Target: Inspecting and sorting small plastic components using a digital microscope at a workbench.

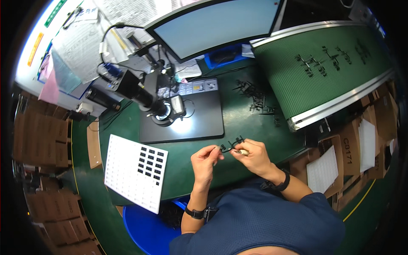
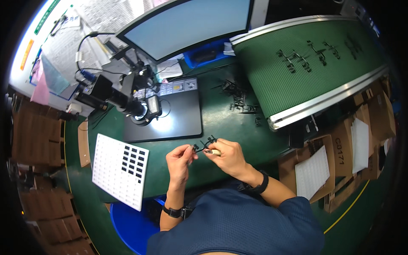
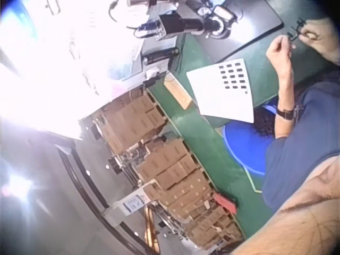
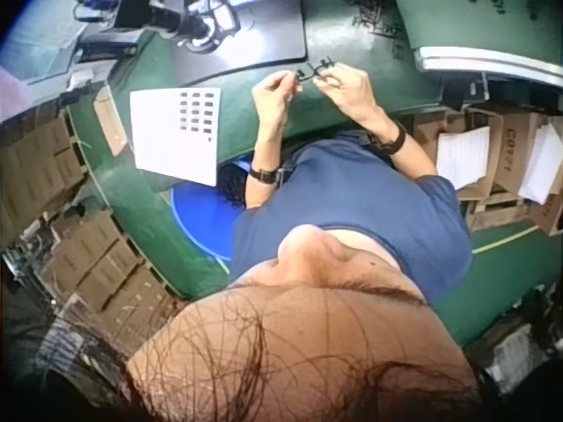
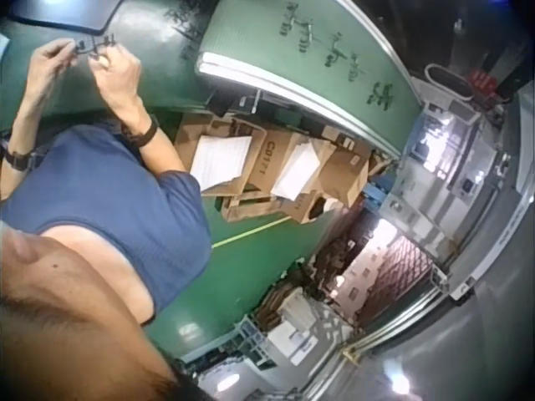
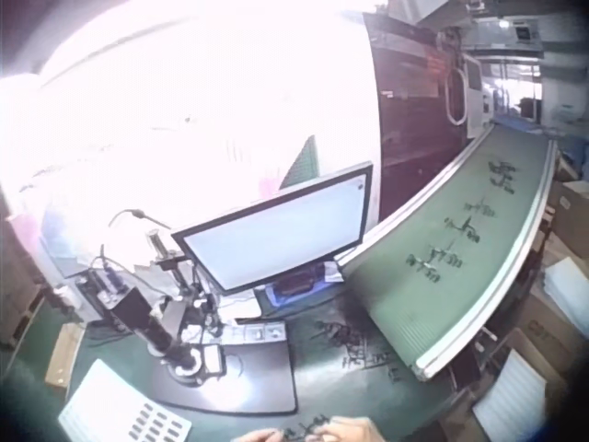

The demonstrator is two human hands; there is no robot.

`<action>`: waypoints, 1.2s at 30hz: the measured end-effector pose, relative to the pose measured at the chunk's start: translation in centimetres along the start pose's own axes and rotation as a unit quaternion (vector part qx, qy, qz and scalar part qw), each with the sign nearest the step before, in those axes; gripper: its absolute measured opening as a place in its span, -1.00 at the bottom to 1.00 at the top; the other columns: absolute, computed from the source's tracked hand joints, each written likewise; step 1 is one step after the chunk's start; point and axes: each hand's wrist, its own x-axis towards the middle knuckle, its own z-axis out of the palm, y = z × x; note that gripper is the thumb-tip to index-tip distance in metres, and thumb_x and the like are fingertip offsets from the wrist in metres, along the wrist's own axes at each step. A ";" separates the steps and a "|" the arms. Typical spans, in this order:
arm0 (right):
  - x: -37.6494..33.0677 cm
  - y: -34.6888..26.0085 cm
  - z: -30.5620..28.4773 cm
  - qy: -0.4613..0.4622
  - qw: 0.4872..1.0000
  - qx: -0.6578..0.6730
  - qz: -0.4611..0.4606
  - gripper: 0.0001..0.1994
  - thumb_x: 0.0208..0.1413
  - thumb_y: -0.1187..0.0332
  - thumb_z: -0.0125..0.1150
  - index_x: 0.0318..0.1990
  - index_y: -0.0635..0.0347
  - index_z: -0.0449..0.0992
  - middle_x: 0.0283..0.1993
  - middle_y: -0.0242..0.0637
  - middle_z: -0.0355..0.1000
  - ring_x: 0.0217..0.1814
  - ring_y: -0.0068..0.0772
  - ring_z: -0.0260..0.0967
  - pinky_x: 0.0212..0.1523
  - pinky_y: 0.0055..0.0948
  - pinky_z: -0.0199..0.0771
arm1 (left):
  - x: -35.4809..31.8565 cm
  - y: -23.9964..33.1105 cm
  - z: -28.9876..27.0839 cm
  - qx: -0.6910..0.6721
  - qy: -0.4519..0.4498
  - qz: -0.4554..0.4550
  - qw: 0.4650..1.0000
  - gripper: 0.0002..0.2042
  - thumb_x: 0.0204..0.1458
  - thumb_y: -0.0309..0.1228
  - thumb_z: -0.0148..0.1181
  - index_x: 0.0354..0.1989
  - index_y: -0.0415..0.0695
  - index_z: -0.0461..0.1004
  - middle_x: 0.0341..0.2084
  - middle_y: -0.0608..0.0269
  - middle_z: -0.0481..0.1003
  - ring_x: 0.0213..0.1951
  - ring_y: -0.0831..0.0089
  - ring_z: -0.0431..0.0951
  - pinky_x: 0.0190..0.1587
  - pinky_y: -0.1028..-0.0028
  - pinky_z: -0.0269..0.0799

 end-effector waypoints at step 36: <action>1.0 -2.9 -0.9 -0.110 0.963 -0.049 -0.242 -0.77 0.10 0.25 0.45 -0.18 0.18 0.65 -0.35 -0.38 0.47 -0.36 -0.37 0.45 -0.40 -0.36 0.44 | -4.2 3.5 -1.8 0.119 -0.050 0.151 0.980 -0.76 -0.05 -0.75 0.44 -0.16 -0.43 0.66 -0.35 -0.02 0.65 -0.39 0.35 0.69 -0.32 0.47 0.67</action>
